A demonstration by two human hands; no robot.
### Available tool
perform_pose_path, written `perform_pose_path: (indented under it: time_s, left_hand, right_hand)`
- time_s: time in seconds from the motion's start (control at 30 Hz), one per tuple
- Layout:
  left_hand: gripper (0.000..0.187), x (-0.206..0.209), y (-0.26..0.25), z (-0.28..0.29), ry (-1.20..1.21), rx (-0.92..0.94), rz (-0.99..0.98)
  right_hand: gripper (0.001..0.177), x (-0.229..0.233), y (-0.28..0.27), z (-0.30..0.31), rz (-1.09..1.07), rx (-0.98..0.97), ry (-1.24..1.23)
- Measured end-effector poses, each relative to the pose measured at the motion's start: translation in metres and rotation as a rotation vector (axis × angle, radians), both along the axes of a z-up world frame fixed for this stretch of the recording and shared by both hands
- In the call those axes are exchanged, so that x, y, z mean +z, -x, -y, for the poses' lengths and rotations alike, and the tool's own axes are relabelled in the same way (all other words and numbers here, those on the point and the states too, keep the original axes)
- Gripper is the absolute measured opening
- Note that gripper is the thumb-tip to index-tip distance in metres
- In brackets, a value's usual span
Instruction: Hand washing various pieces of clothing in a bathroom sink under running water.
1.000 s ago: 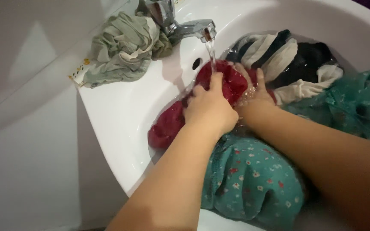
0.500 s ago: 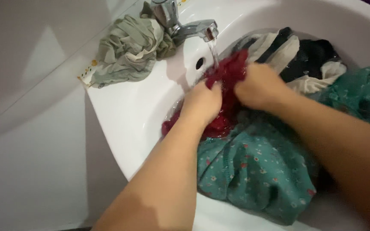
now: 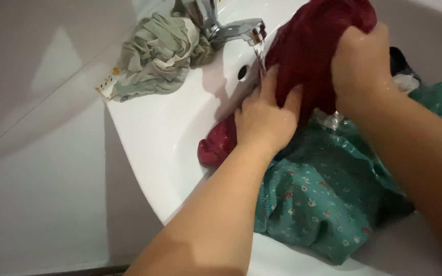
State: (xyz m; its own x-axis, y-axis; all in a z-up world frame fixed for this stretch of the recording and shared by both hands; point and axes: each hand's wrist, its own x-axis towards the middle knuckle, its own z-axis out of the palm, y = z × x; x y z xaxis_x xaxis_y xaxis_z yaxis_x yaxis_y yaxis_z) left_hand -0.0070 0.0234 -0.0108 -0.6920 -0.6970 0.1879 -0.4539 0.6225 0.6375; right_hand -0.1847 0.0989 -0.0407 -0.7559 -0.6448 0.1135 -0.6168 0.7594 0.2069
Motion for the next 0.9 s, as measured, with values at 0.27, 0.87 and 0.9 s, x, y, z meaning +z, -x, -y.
perform_pose_path:
  time_s: [0.27, 0.87, 0.9]
  left_hand:
    - [0.082, -0.004, 0.006, -0.004, 0.127, -0.041, 0.548]
    - [0.042, 0.029, -0.014, 0.007, -0.035, -0.064, 0.683]
    - [0.037, 0.033, -0.016, 0.009, -0.021, -0.009, 0.552]
  right_hand:
    - [0.053, 0.034, -0.067, 0.005, 0.493, 0.387, 1.062]
    - [0.097, -0.018, -0.06, 0.023, 0.275, 0.26, 0.171]
    - [0.069, -0.026, -0.058, 0.02, 0.134, 0.295, 0.05]
